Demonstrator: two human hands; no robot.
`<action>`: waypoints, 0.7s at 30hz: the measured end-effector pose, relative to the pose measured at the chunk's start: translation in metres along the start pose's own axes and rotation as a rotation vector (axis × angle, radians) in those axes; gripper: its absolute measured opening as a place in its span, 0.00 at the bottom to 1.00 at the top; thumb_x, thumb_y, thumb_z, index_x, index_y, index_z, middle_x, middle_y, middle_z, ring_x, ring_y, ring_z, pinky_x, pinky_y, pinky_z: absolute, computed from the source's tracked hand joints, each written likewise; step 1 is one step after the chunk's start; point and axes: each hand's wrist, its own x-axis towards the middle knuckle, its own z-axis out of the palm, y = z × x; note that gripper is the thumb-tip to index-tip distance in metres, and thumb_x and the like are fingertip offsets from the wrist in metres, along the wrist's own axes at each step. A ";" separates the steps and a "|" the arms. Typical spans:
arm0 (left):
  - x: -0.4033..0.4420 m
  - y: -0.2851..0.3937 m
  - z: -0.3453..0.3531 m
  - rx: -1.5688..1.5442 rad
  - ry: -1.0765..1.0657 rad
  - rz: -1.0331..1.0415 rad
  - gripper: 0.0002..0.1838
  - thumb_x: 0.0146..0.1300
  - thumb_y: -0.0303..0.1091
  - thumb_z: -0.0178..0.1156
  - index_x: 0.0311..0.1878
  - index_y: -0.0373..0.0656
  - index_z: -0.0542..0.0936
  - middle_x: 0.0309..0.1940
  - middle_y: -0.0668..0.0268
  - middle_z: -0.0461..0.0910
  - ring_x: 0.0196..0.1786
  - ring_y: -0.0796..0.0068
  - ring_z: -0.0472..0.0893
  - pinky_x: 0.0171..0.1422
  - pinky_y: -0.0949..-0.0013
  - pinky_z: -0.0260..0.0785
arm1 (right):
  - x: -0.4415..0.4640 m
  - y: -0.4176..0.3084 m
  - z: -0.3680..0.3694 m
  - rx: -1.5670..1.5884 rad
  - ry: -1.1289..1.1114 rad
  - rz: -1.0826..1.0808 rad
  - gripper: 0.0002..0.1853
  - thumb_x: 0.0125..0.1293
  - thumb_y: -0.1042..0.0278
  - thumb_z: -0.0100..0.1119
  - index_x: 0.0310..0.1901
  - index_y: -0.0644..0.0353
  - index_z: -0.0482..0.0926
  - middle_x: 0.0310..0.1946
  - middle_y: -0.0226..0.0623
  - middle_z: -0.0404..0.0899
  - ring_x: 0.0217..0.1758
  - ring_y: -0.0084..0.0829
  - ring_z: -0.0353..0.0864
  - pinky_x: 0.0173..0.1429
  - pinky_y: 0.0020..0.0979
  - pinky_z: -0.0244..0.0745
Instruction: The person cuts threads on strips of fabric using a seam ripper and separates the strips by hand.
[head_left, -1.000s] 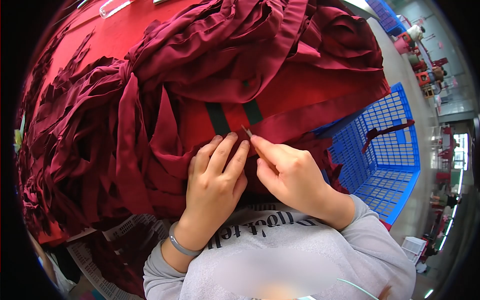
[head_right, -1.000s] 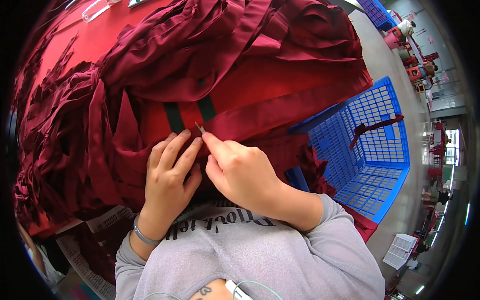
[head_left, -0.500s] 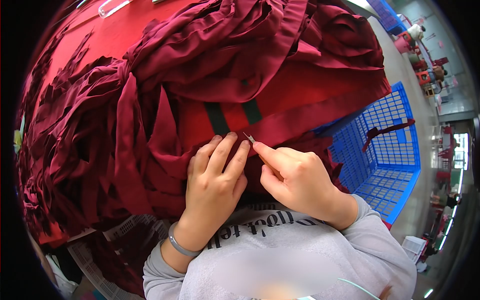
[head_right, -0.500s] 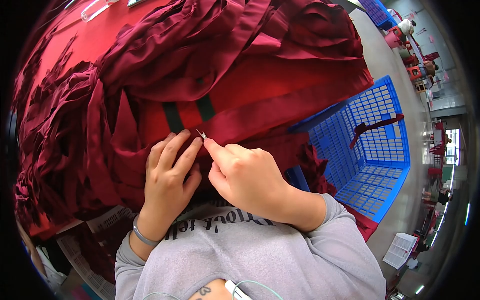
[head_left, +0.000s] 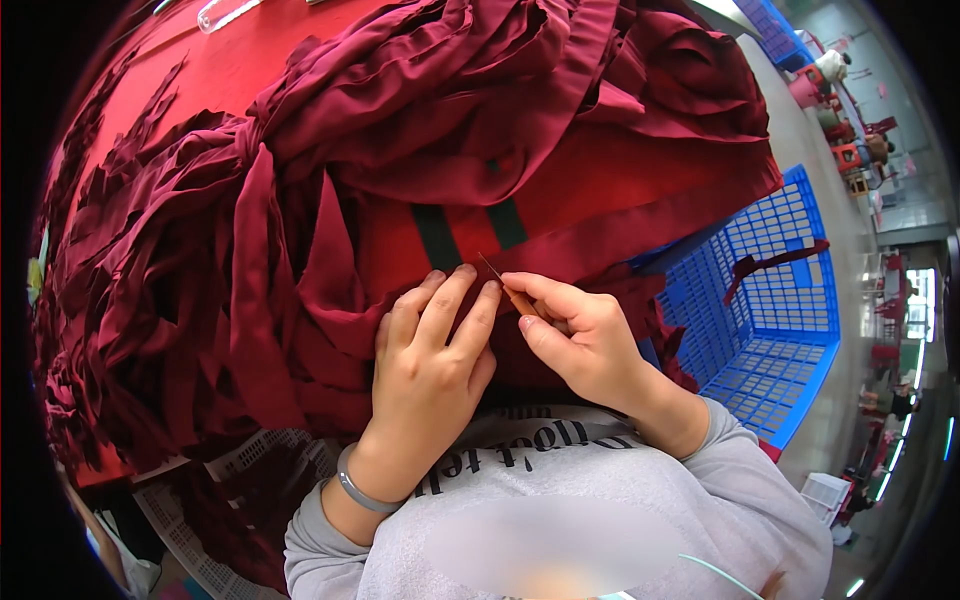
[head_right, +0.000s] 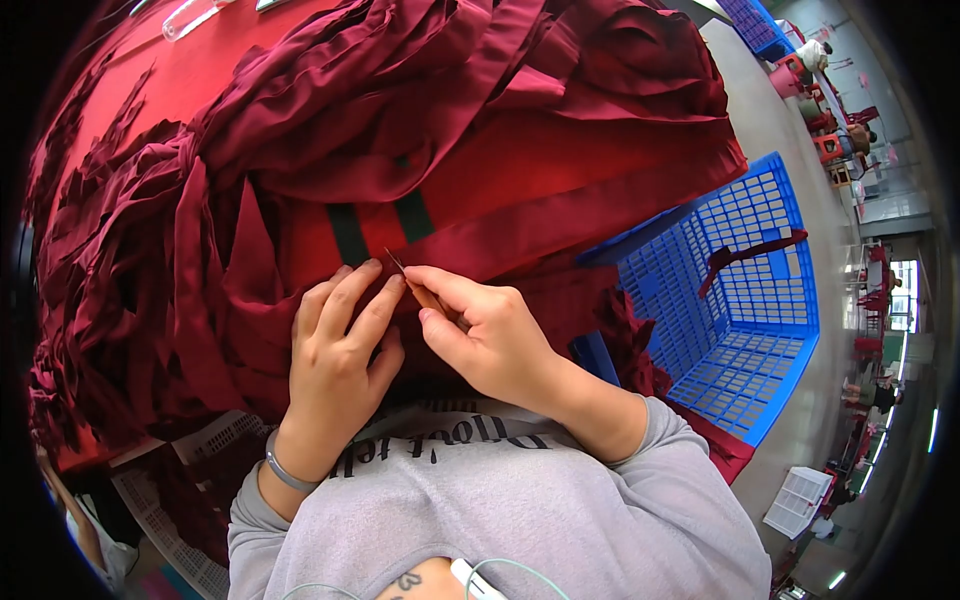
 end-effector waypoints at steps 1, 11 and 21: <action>0.001 0.001 0.000 -0.001 -0.001 -0.003 0.26 0.52 0.26 0.65 0.59 0.47 0.81 0.61 0.63 0.76 0.61 0.56 0.74 0.66 0.56 0.68 | -0.001 0.011 0.002 0.132 0.013 0.020 0.21 0.71 0.76 0.54 0.64 0.72 0.72 0.39 0.32 0.83 0.36 0.13 0.76 0.38 0.20 0.73; 0.001 0.002 0.000 -0.014 -0.009 -0.015 0.28 0.51 0.27 0.65 0.60 0.50 0.81 0.61 0.64 0.75 0.60 0.55 0.73 0.66 0.56 0.67 | -0.001 0.002 -0.024 0.346 0.062 0.082 0.20 0.68 0.79 0.55 0.62 0.72 0.75 0.31 0.28 0.80 0.32 0.12 0.74 0.40 0.18 0.73; 0.001 0.003 0.001 0.062 -0.020 -0.001 0.29 0.52 0.29 0.65 0.61 0.53 0.81 0.61 0.64 0.74 0.60 0.56 0.73 0.66 0.55 0.67 | -0.005 -0.022 -0.014 -0.608 -0.030 -0.151 0.21 0.58 0.78 0.62 0.55 0.69 0.81 0.33 0.46 0.85 0.28 0.34 0.84 0.34 0.30 0.79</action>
